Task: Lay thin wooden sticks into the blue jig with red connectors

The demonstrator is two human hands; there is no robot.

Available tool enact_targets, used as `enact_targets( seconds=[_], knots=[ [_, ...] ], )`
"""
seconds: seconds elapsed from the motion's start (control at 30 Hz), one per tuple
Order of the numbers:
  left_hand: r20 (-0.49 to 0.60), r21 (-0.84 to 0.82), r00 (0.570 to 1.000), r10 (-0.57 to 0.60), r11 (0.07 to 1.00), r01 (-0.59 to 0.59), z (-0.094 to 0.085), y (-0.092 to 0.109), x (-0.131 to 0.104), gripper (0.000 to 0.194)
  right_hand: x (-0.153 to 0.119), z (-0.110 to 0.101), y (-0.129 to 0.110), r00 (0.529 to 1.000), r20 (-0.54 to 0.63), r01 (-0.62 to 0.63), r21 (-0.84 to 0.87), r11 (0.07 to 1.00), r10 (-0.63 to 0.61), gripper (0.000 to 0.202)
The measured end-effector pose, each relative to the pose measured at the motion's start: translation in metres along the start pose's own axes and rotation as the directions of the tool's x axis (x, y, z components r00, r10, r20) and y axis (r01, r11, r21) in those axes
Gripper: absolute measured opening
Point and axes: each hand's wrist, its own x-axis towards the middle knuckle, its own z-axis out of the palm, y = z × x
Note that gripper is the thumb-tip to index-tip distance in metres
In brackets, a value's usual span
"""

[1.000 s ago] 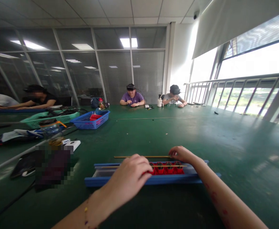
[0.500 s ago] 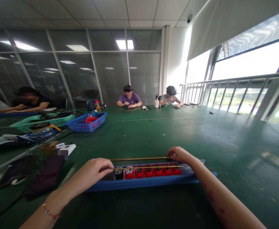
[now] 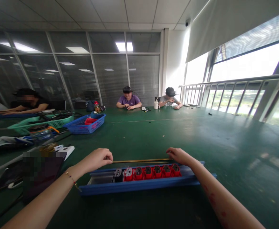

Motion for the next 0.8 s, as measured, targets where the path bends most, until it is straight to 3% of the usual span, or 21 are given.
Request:
enact_targets(
  seconds=[0.13, 0.3, 0.57, 0.7, 0.8],
  knots=[
    [0.069, -0.029, 0.998, -0.004, 1.000, 0.006, 0.024, 0.000, 0.020, 0.015, 0.002, -0.002, -0.004, 0.995, 0.093, 0.033, -0.020, 0.999, -0.031, 0.033],
    [0.083, 0.009, 0.997, 0.008, 1.000, -0.009, 0.040, 0.002, 0.041, 0.016, 0.005, -0.006, -0.008, 0.985, 0.158, 0.092, -0.153, 0.984, -0.067, 0.020],
    [0.095, 0.096, 0.994, 0.052, 0.993, -0.062, 0.040, -0.003, 0.046, 0.025, 0.011, -0.011, -0.027, 0.975, 0.206, 0.161, -0.419, 0.894, -0.079, 0.027],
    [0.097, 0.121, 0.995, 0.026, 0.992, -0.038, 0.042, -0.003, 0.048, 0.026, 0.015, -0.009, -0.031, 0.966, 0.254, 0.155, -0.443, 0.883, -0.042, 0.026],
    [0.058, 0.113, 0.998, 0.016, 0.993, -0.023, 0.043, 0.000, 0.049, 0.021, 0.016, -0.008, -0.025, 0.974, 0.221, 0.144, -0.395, 0.907, -0.059, 0.024]
  ],
)
